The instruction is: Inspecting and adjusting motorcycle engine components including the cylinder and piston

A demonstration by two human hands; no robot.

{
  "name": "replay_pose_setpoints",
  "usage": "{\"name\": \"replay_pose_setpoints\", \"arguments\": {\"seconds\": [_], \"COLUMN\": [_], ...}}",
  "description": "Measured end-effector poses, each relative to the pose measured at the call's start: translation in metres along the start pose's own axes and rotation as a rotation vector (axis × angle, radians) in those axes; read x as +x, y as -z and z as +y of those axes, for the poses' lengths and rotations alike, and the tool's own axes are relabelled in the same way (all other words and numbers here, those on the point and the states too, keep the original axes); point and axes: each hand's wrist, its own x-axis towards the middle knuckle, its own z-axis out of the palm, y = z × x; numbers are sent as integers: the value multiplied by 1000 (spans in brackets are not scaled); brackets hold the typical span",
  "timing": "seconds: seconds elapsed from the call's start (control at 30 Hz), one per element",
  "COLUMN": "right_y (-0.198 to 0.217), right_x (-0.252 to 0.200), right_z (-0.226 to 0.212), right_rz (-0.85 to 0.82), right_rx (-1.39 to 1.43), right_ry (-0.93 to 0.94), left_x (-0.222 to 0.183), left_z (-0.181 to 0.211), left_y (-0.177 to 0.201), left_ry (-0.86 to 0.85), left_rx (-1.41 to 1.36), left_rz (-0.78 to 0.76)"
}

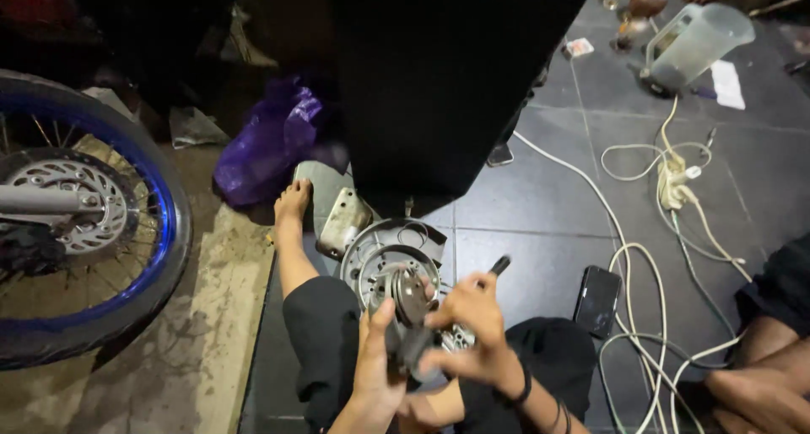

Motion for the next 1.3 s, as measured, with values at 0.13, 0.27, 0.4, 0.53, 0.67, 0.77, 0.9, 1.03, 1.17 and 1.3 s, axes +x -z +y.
{"name": "replay_pose_setpoints", "arguments": {"seconds": [0.13,0.27,0.4,0.53,0.67,0.77,0.9,1.03,1.17,1.3], "right_y": [2,12,32,26,24,25,28,16,12,7], "right_x": [6,-4,6,2,3,3,13,16,23,32], "right_z": [5,17,20,12,22,10,19,0,-4,-9], "right_rz": [32,-56,-48,-105,-70,-64,-118,-12,-119,-49], "right_rx": [-70,-103,-230,-233,-274,-266,-313,-293,-293,-267], "right_ry": [-31,-24,-22,33,43,66,111,103,177,214], "left_x": [7,10,10,2,-2,-5,-1,1,1,-4], "left_z": [-2,3,-6,14,10,11,12,13,16,10], "left_y": [-11,-18,-7,-31,-23,-23,-22,-23,-16,-7], "left_ry": [-49,-155,-144,-290,-283,-355,-508,-492,-446,-390], "left_rx": [-59,-72,-173,67,165,229,257,201,120,-4], "left_rz": [-93,-144,-158,-173,-100,-114,-137,-166,-182,-196]}}
